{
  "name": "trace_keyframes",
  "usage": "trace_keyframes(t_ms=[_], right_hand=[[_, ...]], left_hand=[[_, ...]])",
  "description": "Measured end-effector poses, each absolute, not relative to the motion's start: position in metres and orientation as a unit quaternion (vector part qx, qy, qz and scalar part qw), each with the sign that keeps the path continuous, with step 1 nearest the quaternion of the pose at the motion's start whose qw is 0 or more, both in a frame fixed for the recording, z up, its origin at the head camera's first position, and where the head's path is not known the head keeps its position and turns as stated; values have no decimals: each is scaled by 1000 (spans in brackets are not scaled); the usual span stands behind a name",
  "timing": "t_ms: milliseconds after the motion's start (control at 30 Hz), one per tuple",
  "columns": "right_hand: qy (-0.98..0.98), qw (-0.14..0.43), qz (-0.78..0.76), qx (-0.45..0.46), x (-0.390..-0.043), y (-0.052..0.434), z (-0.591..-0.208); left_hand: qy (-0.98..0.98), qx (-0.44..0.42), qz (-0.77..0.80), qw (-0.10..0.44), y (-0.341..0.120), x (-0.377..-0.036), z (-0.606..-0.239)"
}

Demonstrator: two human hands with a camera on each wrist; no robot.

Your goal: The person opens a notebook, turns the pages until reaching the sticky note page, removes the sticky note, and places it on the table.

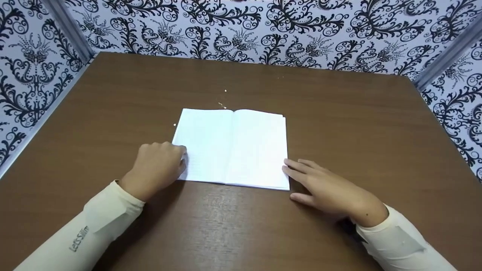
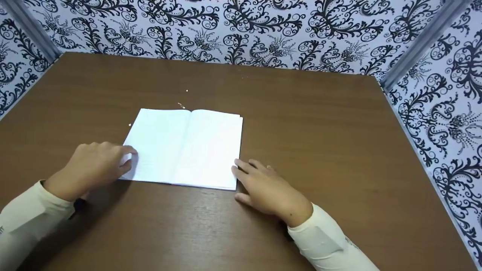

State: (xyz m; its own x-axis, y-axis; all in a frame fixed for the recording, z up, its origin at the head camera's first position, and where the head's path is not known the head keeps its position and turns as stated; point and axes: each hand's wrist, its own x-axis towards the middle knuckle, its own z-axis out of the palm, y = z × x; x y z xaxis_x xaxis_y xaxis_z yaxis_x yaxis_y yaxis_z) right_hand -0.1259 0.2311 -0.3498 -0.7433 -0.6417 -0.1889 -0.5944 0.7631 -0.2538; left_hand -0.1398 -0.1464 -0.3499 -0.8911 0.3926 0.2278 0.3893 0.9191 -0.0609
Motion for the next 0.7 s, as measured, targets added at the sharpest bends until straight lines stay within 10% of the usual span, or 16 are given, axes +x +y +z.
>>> trace_keyframes(t_ms=[700], right_hand=[[932,132,-87,-327,-125,231,-351]], left_hand=[[-953,-189,1,239,-111,-147,-344]])
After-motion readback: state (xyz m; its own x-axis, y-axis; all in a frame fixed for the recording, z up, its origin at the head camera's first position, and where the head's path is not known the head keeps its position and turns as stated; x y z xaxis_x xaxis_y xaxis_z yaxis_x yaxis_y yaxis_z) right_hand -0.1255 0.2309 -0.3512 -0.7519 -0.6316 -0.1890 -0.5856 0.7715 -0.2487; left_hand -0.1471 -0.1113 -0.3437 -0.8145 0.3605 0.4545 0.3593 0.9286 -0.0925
